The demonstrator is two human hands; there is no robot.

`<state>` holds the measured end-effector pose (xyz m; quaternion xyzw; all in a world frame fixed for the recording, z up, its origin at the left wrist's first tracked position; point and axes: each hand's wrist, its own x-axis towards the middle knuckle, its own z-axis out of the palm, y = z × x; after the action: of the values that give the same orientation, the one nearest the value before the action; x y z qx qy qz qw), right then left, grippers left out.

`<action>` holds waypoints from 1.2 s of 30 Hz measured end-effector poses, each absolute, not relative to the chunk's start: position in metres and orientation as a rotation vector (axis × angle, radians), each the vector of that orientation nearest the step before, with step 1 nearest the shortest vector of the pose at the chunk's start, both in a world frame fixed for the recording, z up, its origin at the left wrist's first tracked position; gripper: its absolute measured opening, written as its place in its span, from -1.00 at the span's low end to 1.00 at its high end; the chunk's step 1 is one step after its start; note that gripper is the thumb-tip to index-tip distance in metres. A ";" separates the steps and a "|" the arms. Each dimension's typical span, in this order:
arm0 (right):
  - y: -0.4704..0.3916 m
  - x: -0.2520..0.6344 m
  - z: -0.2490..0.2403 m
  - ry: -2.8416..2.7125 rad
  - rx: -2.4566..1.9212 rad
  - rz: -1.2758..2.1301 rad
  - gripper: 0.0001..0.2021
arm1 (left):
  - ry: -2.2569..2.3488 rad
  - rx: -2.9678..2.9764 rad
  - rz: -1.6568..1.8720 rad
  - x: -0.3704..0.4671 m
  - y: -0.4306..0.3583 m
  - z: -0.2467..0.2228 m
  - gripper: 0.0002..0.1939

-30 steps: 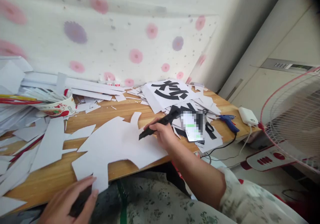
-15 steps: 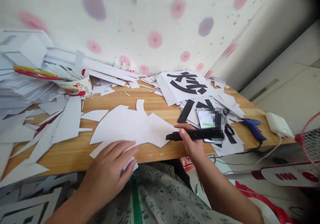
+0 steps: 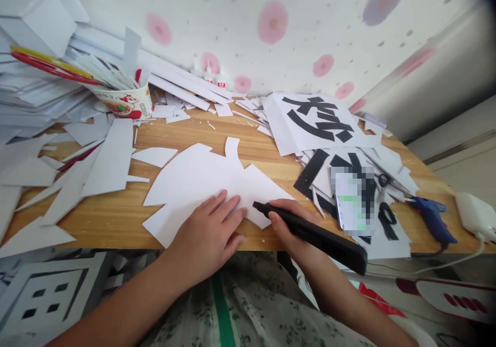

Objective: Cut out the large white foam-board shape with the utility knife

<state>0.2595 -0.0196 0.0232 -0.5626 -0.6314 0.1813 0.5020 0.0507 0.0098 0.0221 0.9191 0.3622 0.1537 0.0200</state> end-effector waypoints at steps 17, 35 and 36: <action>-0.018 0.260 0.022 -1.684 -1.367 0.355 -0.92 | 1.130 2.856 0.545 0.053 0.010 0.020 -0.57; -0.032 0.271 0.029 -1.859 -1.347 0.274 -0.93 | 1.270 2.864 0.242 0.069 0.010 0.033 -0.57; -0.034 0.272 0.029 -1.856 -1.356 0.275 -0.93 | 1.263 2.870 0.219 0.069 0.010 0.034 -0.56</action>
<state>0.2723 -0.0343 0.0288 -0.5366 -0.7341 0.1088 0.4017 0.0695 0.0102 0.0337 0.9131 0.4017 0.0696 -0.0008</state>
